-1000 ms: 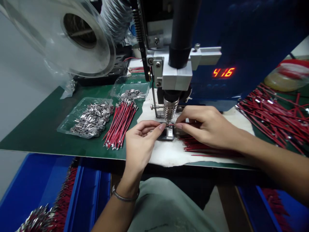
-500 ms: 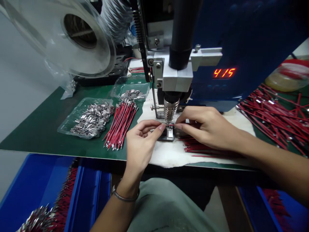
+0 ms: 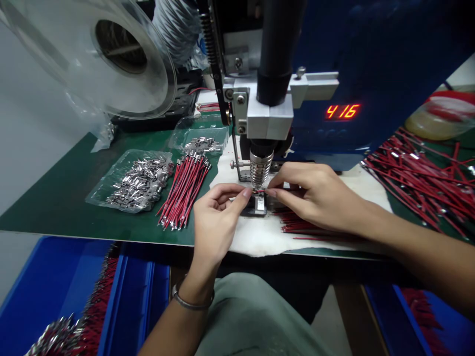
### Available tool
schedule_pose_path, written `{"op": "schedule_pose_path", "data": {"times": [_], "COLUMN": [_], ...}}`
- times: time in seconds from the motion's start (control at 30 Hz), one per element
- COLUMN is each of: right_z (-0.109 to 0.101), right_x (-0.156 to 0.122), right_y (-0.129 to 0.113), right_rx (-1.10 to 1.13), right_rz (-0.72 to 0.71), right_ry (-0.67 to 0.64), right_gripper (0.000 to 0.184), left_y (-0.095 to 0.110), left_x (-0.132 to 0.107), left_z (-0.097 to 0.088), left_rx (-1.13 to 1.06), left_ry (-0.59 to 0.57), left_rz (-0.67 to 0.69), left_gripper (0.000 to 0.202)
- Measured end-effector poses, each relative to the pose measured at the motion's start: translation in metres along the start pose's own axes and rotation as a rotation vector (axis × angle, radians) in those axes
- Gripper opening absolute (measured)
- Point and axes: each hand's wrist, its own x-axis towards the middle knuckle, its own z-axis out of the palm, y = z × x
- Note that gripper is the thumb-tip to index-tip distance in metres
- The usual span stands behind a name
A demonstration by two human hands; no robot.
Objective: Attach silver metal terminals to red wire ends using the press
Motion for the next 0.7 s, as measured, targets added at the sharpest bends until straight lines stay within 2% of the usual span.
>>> {"op": "schedule_pose_path", "data": {"times": [0.23, 0.7], "right_z": [0.0002, 0.0051], "right_x": [0.0003, -0.0016], "right_y": [-0.001, -0.0053], "right_rx": [-0.002, 0.001], "right_rz": [0.015, 0.075], "right_ry": [0.01, 0.052], "right_gripper": [0.011, 0.011], "left_y": [0.0006, 0.0003], "left_x": [-0.0015, -0.0018], "left_z": [0.0029, 0.0026], "left_rx": [0.026, 0.011], "left_ry": [0.042, 0.053], "left_rz": [0.017, 0.035], "left_gripper": [0.022, 0.019]}}
